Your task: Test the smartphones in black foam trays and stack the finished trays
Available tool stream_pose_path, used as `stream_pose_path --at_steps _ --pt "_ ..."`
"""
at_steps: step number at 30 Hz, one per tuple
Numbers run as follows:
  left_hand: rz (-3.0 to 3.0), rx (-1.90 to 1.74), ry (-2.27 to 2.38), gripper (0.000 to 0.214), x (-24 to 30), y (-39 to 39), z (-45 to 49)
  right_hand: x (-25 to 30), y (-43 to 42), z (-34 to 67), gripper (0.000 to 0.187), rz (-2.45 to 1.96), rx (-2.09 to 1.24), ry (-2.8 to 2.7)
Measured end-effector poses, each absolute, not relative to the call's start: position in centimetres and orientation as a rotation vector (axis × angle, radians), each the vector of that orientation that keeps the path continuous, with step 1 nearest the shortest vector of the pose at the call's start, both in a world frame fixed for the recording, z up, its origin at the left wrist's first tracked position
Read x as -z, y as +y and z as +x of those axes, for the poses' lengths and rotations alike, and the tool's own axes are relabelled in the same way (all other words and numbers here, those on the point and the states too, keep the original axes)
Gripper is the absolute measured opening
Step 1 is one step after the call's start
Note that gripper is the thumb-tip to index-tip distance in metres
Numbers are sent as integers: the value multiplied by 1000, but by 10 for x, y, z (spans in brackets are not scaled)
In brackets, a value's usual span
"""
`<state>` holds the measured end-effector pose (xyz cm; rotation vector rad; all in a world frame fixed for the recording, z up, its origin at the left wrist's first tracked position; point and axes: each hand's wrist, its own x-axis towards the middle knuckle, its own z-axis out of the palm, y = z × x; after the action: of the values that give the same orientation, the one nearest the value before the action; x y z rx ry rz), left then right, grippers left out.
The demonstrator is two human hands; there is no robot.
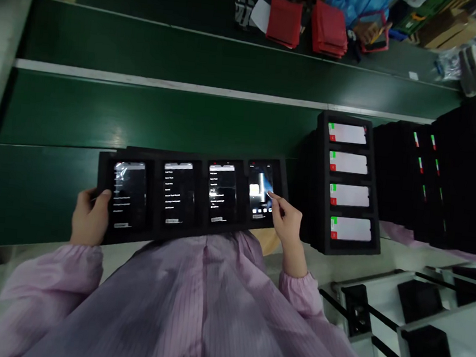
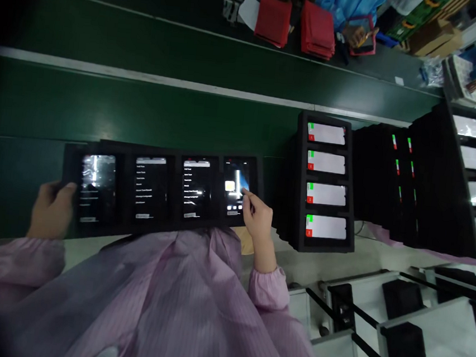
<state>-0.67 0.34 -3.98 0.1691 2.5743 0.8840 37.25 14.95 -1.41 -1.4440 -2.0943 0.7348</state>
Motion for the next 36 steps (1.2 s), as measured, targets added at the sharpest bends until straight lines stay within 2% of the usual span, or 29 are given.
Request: stream_pose_path --at_steps 14,21,36 --pt "221 -896 2593 32 57 -5 -19 25 173 342 36 -1491 -799 -2127" --pt "172 -888 2575 32 50 -1 -13 24 178 334 35 -1527 -753 -2180" --pt "164 -1026 2489 24 55 -1 -18 11 146 233 35 -1173 -908 -2594"
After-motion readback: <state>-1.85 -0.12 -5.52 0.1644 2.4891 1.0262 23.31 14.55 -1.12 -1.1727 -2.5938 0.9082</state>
